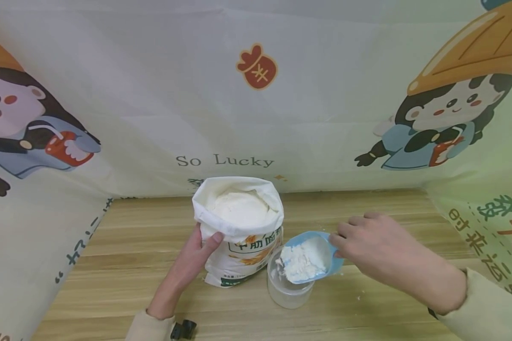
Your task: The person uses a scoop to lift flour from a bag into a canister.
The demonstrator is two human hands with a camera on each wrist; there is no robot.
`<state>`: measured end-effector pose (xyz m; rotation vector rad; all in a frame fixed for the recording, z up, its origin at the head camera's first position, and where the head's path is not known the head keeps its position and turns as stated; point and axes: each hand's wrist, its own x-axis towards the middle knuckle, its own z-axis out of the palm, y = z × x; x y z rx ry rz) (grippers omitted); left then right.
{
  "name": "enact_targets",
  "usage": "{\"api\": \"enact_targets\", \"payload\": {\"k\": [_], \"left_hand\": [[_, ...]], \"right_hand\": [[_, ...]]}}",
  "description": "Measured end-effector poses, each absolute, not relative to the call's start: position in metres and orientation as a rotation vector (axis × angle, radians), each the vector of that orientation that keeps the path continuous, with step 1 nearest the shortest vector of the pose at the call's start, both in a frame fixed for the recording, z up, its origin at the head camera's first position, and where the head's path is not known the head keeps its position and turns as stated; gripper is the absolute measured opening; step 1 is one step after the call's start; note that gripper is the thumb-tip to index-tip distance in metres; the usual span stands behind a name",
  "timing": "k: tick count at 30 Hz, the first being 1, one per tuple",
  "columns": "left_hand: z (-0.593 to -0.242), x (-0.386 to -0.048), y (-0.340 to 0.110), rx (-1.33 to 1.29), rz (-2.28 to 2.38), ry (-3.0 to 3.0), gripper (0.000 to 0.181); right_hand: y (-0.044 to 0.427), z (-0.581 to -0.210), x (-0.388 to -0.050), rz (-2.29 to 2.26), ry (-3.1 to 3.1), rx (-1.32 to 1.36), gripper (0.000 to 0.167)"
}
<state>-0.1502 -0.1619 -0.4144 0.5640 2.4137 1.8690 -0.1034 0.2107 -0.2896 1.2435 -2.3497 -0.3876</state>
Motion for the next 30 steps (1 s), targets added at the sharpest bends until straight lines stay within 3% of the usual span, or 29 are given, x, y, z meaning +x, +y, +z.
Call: {"api": "enact_targets", "payload": {"k": [11,30], "left_hand": [[-0.4143,-0.1514,-0.1611,0.585,1.866,2.408,0.057],[-0.4157,-0.1512,-0.1619,0.573,1.866,2.425,0.058]], "right_hand": [[0.2018,-0.2874,-0.099,-0.466,-2.341,1.211,0.037],[0.2092,-0.2855,-0.1007,-0.555,-2.356,1.119,0.031]]}}
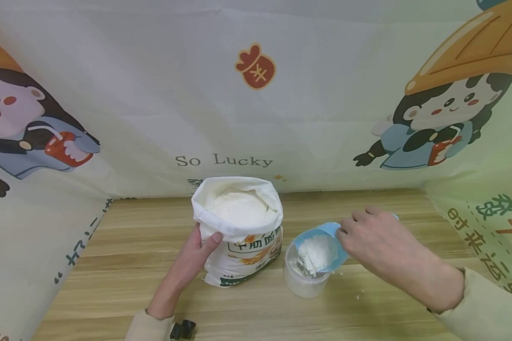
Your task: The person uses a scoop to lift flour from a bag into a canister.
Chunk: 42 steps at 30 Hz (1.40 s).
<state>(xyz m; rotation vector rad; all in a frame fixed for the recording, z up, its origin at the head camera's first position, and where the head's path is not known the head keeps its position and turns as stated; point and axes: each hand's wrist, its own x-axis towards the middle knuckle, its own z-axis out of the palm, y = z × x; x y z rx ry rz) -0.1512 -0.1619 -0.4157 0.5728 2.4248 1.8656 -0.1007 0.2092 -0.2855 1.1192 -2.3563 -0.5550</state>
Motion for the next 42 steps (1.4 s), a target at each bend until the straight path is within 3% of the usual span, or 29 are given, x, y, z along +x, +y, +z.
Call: {"api": "enact_targets", "payload": {"k": [12,42], "left_hand": [[-0.416,-0.152,-0.164,0.599,1.881,2.42,0.058],[-0.415,-0.15,-0.162,0.552,1.877,2.42,0.064]], "right_hand": [[0.214,-0.285,-0.104,-0.569,-2.369,1.087,0.03],[0.269,-0.308,-0.1,-0.081,-2.648,0.898,0.025]]}}
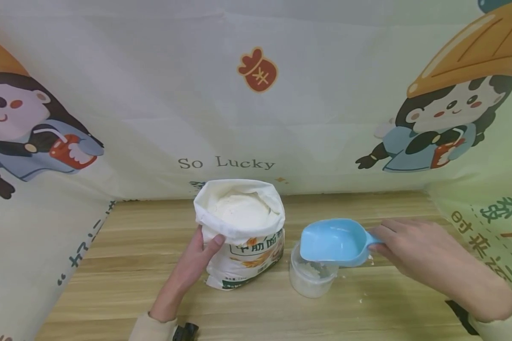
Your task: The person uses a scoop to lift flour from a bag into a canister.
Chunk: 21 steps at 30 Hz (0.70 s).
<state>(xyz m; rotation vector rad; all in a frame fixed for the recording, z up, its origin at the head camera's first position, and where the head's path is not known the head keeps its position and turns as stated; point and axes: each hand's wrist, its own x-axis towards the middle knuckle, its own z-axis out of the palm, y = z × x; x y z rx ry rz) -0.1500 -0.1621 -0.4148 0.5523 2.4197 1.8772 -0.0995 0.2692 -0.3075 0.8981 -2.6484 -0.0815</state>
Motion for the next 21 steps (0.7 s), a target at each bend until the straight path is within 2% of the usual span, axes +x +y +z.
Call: {"api": "enact_targets", "payload": {"k": [2,5,7,15,21], "left_hand": [[-0.415,-0.15,-0.162,0.546,1.878,2.424,0.065],[-0.416,-0.15,-0.162,0.539,1.874,2.431,0.065],[-0.416,-0.15,-0.162,0.539,1.872,2.432,0.065],[-0.415,-0.15,-0.162,0.544,1.863,2.437,0.063],[-0.415,-0.15,-0.162,0.545,1.874,2.415,0.064]], "right_hand": [[0.271,-0.308,-0.1,-0.057,-2.651,0.885,0.038],[0.272,-0.308,-0.1,-0.017,-2.637,0.864,0.068],[0.272,-0.308,-0.1,0.008,-2.617,0.856,0.076],[0.267,-0.306,-0.103,0.101,-2.483,0.861,0.061],[0.26,-0.3,-0.106,0.142,-2.49,0.835,0.043]]}}
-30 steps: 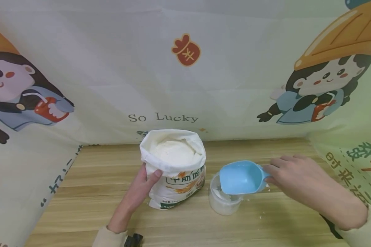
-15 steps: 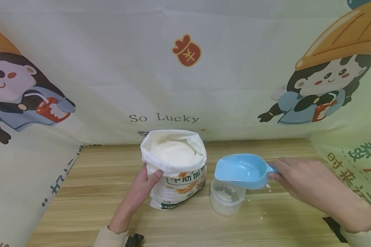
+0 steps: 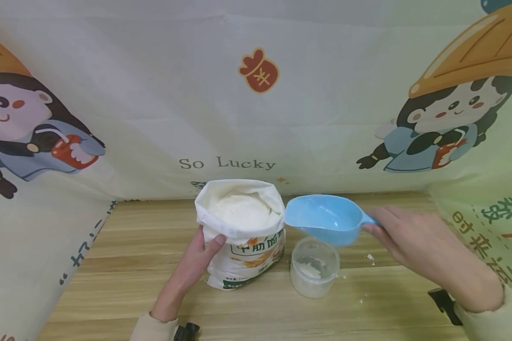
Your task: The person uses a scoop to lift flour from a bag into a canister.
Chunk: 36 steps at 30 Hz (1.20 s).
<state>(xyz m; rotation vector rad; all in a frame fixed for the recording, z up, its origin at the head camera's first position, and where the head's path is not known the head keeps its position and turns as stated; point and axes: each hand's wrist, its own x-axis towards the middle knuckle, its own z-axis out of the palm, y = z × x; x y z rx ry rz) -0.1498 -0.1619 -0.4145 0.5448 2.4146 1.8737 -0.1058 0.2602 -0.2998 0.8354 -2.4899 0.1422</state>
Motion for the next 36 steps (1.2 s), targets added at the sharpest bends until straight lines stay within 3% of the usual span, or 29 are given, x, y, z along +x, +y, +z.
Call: {"api": "enact_targets", "payload": {"k": [7,19,26,36], "left_hand": [[-0.414,-0.15,-0.16,0.523,1.869,2.42,0.062],[-0.415,-0.151,-0.16,0.531,1.878,2.426,0.062],[-0.414,-0.15,-0.161,0.519,1.87,2.428,0.062],[-0.413,-0.15,-0.161,0.506,1.855,2.421,0.06]], "right_hand": [[0.247,-0.293,-0.114,0.165,-2.484,0.83,0.057],[0.218,-0.275,-0.127,0.172,-2.509,0.87,0.06],[0.192,-0.263,-0.135,0.154,-2.582,0.844,0.017],[0.156,-0.259,-0.149,0.031,-2.582,0.866,0.018]]}}
